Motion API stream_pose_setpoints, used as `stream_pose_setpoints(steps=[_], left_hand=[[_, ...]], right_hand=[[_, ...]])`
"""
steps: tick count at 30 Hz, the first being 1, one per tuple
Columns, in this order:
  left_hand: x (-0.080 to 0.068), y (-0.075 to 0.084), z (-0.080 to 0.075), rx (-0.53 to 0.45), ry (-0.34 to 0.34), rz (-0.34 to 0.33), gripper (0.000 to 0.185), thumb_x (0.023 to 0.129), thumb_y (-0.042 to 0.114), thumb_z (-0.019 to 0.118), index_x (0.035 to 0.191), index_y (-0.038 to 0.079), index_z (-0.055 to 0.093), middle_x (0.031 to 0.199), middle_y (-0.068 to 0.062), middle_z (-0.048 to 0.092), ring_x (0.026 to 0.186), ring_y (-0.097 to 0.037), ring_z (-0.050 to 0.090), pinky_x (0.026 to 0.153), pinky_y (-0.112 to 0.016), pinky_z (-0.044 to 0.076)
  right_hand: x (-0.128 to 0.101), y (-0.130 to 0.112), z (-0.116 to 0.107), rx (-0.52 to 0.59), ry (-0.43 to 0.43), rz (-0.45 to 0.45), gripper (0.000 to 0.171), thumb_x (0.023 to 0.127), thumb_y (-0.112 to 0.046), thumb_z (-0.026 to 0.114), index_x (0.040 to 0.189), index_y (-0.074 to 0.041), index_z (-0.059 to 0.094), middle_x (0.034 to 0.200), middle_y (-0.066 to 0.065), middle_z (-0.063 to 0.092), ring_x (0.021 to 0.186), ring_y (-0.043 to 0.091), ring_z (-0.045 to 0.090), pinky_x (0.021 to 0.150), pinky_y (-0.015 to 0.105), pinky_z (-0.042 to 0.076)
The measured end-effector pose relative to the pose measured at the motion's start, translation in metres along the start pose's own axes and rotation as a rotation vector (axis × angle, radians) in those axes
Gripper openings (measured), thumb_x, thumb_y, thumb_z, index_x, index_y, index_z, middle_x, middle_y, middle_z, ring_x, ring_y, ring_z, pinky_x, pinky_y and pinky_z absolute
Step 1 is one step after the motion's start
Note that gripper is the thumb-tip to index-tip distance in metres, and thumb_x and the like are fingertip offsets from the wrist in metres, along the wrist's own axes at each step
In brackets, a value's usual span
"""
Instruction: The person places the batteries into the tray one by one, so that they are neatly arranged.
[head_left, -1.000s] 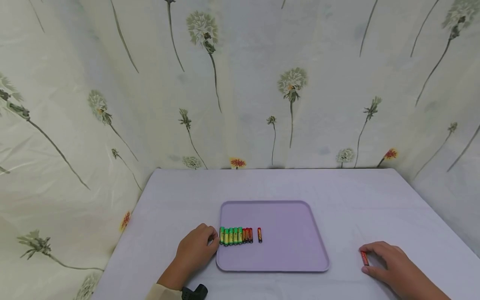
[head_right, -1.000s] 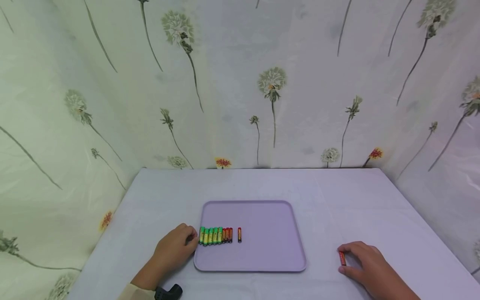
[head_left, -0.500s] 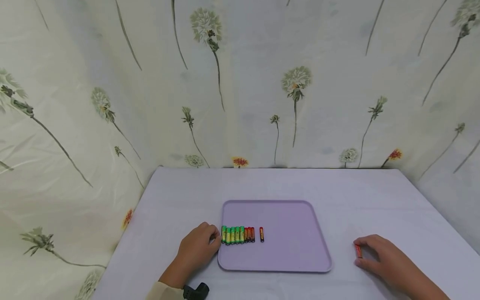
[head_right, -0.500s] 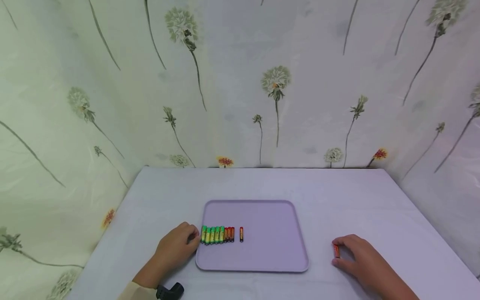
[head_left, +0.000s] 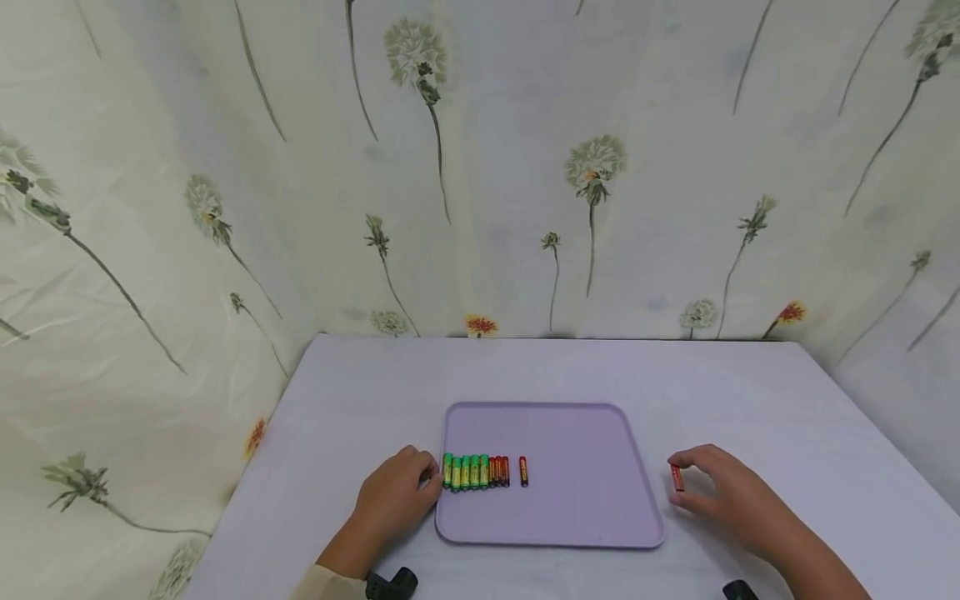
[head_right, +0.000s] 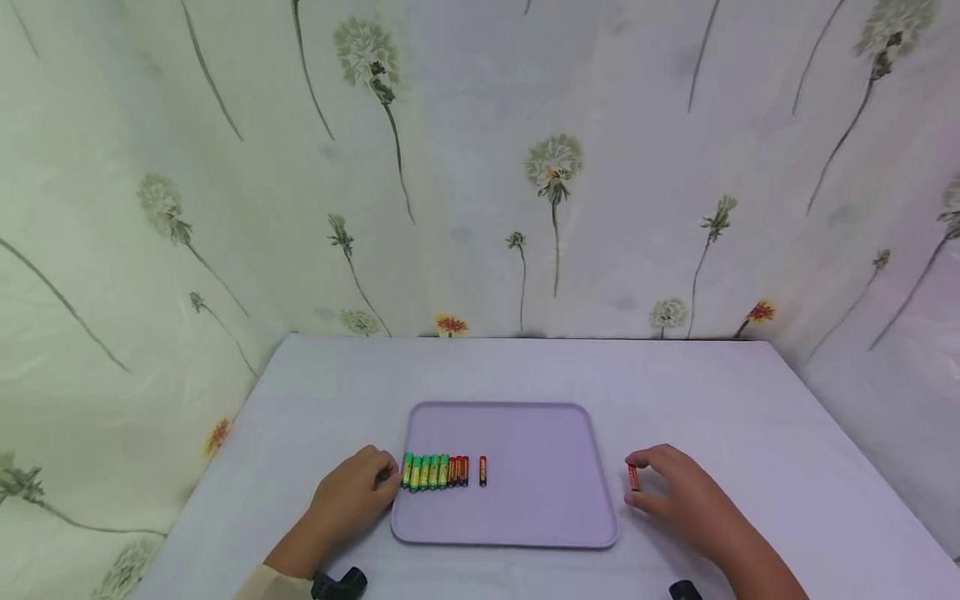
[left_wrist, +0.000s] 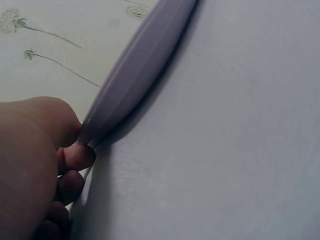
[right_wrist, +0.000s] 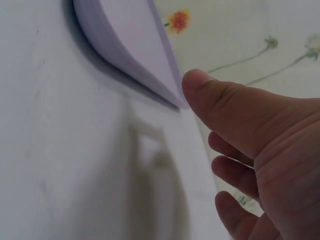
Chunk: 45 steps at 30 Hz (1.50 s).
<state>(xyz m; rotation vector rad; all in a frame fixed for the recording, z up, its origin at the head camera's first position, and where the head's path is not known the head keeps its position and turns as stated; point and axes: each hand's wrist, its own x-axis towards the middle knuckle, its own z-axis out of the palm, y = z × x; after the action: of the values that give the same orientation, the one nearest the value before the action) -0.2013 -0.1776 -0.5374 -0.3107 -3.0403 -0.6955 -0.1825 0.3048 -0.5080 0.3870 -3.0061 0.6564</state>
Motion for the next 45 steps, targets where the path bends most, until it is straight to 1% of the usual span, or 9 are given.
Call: stream_pose_setpoints(steps=[6, 13, 17, 22, 26, 34, 40, 45], left_hand=[[-0.001, -0.001, 0.001, -0.012, 0.007, 0.005, 0.012, 0.099, 0.035, 0.064, 0.091, 0.026, 0.064, 0.084, 0.01, 0.05, 0.073, -0.009, 0.045, 0.063, -0.027, 0.039], [0.0, -0.003, 0.002, 0.006, 0.018, 0.017, 0.012, 0.1, 0.036, 0.064, 0.091, 0.027, 0.063, 0.084, 0.011, 0.049, 0.073, -0.008, 0.045, 0.063, -0.026, 0.038], [0.001, -0.004, 0.001, 0.011, 0.015, 0.012, 0.013, 0.1, 0.036, 0.064, 0.092, 0.026, 0.063, 0.084, 0.01, 0.049, 0.073, -0.009, 0.045, 0.062, -0.027, 0.038], [0.002, -0.005, 0.001, 0.019, 0.01, 0.004, 0.013, 0.1, 0.037, 0.064, 0.092, 0.027, 0.064, 0.085, 0.01, 0.049, 0.073, -0.009, 0.045, 0.063, -0.027, 0.039], [0.003, -0.004, 0.0, 0.009, 0.004, 0.004, 0.012, 0.099, 0.037, 0.064, 0.093, 0.026, 0.064, 0.085, 0.01, 0.05, 0.074, -0.009, 0.045, 0.063, -0.027, 0.039], [0.0, -0.005, 0.001, 0.005, -0.009, 0.004, 0.013, 0.1, 0.037, 0.064, 0.092, 0.027, 0.064, 0.086, 0.011, 0.05, 0.075, -0.009, 0.046, 0.065, -0.027, 0.04], [0.001, -0.006, 0.001, 0.013, 0.003, 0.008, 0.012, 0.099, 0.037, 0.064, 0.092, 0.027, 0.064, 0.086, 0.011, 0.05, 0.075, -0.008, 0.046, 0.065, -0.027, 0.039], [0.002, -0.007, -0.001, 0.004, 0.007, 0.008, 0.012, 0.099, 0.036, 0.064, 0.093, 0.026, 0.064, 0.086, 0.011, 0.05, 0.074, -0.009, 0.046, 0.065, -0.028, 0.04]], right_hand=[[0.014, -0.015, 0.005, 0.043, -0.025, 0.0, 0.048, 0.084, -0.035, 0.087, 0.124, -0.016, 0.069, 0.126, 0.0, 0.067, 0.122, 0.03, 0.062, 0.102, 0.057, 0.049], [0.025, -0.038, 0.011, 0.077, -0.025, -0.014, 0.048, 0.085, -0.035, 0.087, 0.125, -0.015, 0.069, 0.128, 0.003, 0.067, 0.124, 0.033, 0.061, 0.104, 0.06, 0.048], [0.032, -0.05, 0.014, 0.081, -0.015, -0.053, 0.045, 0.086, -0.031, 0.087, 0.124, -0.015, 0.069, 0.128, 0.001, 0.067, 0.126, 0.032, 0.061, 0.105, 0.058, 0.048], [0.043, -0.061, 0.021, 0.062, -0.012, -0.138, 0.042, 0.086, -0.028, 0.087, 0.122, -0.015, 0.069, 0.122, -0.006, 0.067, 0.118, 0.024, 0.063, 0.101, 0.051, 0.051], [0.05, -0.067, 0.028, 0.069, -0.015, -0.189, 0.041, 0.085, -0.027, 0.088, 0.119, -0.015, 0.07, 0.118, -0.008, 0.068, 0.115, 0.023, 0.064, 0.1, 0.05, 0.051], [0.061, -0.072, 0.047, 0.088, -0.061, -0.218, 0.04, 0.083, -0.028, 0.089, 0.116, -0.017, 0.071, 0.115, -0.009, 0.068, 0.112, 0.018, 0.064, 0.1, 0.044, 0.051], [0.066, -0.08, 0.053, 0.062, -0.11, -0.248, 0.039, 0.084, -0.033, 0.088, 0.117, -0.018, 0.072, 0.114, -0.01, 0.068, 0.114, 0.02, 0.062, 0.101, 0.048, 0.049], [0.073, -0.088, 0.055, 0.024, -0.115, -0.242, 0.04, 0.081, -0.033, 0.09, 0.114, -0.019, 0.072, 0.112, -0.009, 0.069, 0.112, 0.02, 0.061, 0.1, 0.049, 0.048]])
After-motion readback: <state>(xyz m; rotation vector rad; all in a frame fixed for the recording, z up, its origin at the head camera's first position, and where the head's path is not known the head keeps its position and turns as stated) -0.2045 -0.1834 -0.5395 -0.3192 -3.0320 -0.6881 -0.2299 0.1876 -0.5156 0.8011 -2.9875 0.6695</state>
